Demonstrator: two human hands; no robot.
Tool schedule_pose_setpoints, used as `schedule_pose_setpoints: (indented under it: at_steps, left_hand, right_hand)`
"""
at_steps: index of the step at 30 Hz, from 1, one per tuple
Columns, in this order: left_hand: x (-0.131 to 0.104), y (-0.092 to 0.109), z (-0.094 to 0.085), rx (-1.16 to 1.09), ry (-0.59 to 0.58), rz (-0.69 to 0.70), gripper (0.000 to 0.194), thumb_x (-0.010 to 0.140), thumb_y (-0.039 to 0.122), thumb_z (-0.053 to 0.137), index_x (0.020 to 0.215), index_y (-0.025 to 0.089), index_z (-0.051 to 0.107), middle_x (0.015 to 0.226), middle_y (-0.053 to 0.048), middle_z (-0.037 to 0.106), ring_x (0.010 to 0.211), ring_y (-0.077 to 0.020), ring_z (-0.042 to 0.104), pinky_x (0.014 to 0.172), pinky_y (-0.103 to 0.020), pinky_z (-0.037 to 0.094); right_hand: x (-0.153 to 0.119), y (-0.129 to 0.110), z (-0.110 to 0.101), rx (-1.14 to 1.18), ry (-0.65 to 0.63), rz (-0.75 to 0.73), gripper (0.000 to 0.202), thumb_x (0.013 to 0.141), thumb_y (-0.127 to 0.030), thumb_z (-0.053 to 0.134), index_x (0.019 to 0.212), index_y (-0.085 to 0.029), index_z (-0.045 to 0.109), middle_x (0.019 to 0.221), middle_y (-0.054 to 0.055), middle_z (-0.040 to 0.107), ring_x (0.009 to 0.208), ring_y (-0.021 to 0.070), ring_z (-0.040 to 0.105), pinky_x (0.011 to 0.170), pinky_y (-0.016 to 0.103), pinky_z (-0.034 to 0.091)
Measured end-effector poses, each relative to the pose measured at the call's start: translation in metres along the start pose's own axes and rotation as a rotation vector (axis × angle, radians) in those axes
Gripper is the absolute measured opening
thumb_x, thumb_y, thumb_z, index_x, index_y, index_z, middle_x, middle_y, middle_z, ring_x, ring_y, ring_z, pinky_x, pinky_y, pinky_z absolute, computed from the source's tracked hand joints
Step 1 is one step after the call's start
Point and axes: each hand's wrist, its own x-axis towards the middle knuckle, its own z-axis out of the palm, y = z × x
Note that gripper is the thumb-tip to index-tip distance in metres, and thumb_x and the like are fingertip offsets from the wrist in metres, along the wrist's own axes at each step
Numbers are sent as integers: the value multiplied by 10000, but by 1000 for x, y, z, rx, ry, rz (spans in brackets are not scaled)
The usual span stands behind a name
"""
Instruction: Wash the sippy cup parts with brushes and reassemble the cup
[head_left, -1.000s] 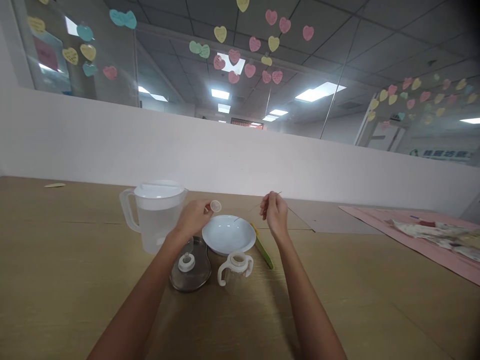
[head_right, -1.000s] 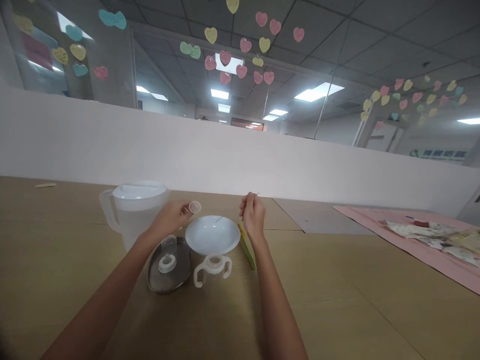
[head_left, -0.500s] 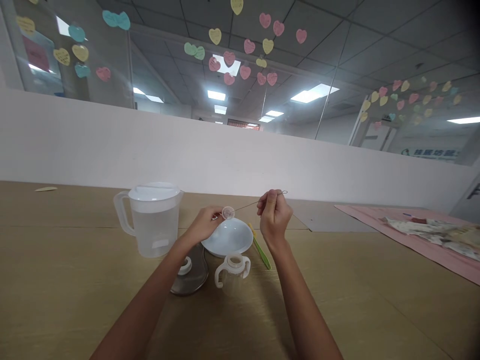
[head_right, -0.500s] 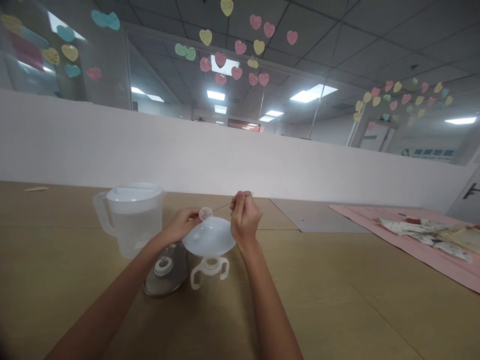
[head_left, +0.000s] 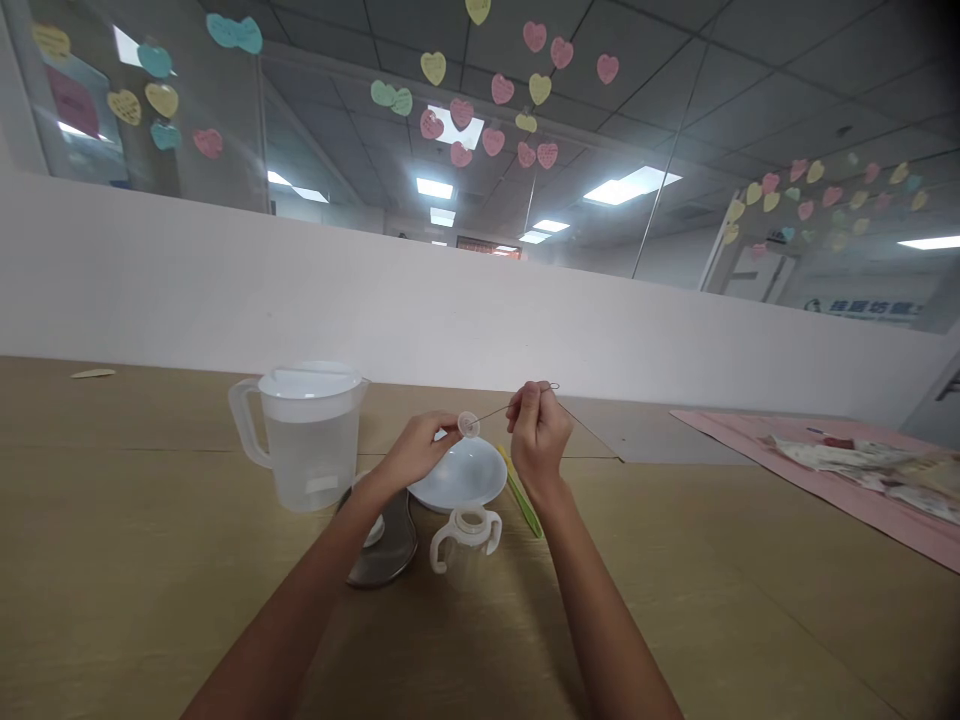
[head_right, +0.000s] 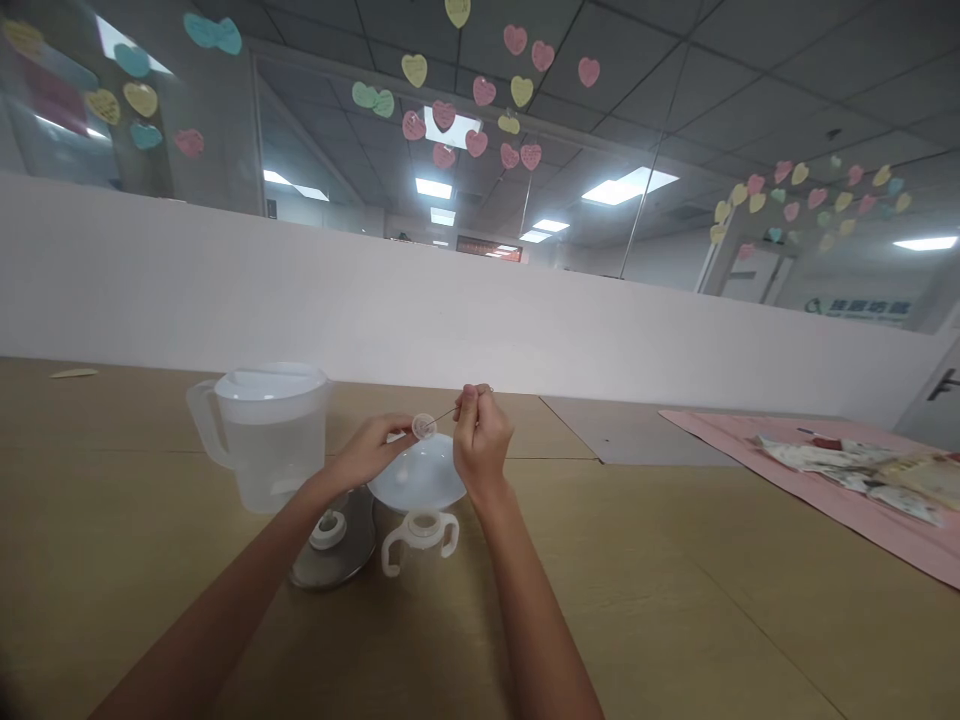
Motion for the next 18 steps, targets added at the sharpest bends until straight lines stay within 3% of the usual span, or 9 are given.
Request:
schedule_pose_setpoints:
  at_steps: [5,14,18]
  left_hand:
    - [1,6,6,-7,-45,40,264,814,242,425,893,146,657,878,-55,666,803,-174,576,727,-251,419]
    - [3,8,2,3,-11,9,263,805,267,428,768,144,657,753,-33,645,722,-156,560,651,-227,402]
    - [4,9,3,-21,-16,-6,248,793,266,443,767,139,655,739,-25,642,696,-148,541,625,-221,396]
  right_hand:
    - [-9,9,14,-11,-76,20,330,900,-340,283,646,-189,431,533,-39,463,449,72,435,495,203,340]
    - [-22,29,31,-36,-281,60,382,886,-384,285,611,-186,460,533,-21,483,491,92,445,511,209,326]
    - [-24,28,30,-11,-268,81,387,890,-378,281,659,-179,521,576,-6,527,537,103,480,538,213,349]
